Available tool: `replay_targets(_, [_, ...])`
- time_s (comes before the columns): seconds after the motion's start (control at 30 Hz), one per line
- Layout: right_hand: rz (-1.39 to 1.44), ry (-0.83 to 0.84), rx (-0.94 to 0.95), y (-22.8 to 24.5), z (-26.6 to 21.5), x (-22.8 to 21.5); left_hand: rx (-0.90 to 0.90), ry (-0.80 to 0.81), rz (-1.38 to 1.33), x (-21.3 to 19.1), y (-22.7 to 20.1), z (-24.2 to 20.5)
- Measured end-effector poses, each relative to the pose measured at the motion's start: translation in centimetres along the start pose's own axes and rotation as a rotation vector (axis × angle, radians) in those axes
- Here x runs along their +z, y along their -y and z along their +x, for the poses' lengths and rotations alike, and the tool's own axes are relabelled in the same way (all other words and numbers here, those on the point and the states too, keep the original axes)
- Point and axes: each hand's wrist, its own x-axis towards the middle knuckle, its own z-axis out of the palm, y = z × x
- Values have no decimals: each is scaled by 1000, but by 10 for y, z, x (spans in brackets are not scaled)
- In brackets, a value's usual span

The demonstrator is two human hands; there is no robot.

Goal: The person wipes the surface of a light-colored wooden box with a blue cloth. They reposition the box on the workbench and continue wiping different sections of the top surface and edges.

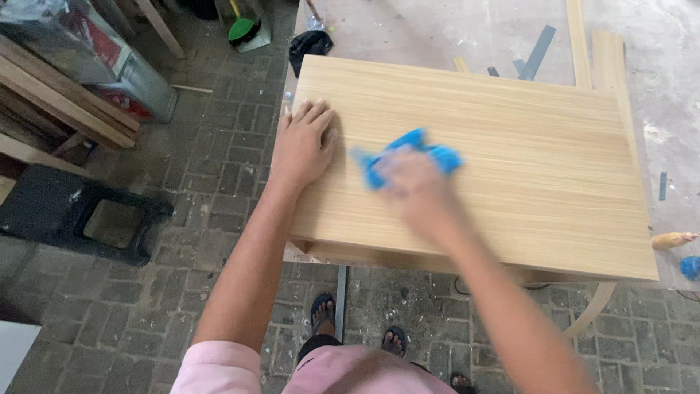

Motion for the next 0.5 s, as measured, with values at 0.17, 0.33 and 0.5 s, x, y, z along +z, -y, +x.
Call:
replay_targets(0.17, [-187,-117,221,-125,-27,-3,12,-36,1,10,5,0])
replay_targets(0.33, [-299,-122,324,-98,-15,-18,-13,-17,-10,18,8,6])
replay_targets(0.5, [142,-131,235,44,15,-6,-3,-16,-13,8,3,4])
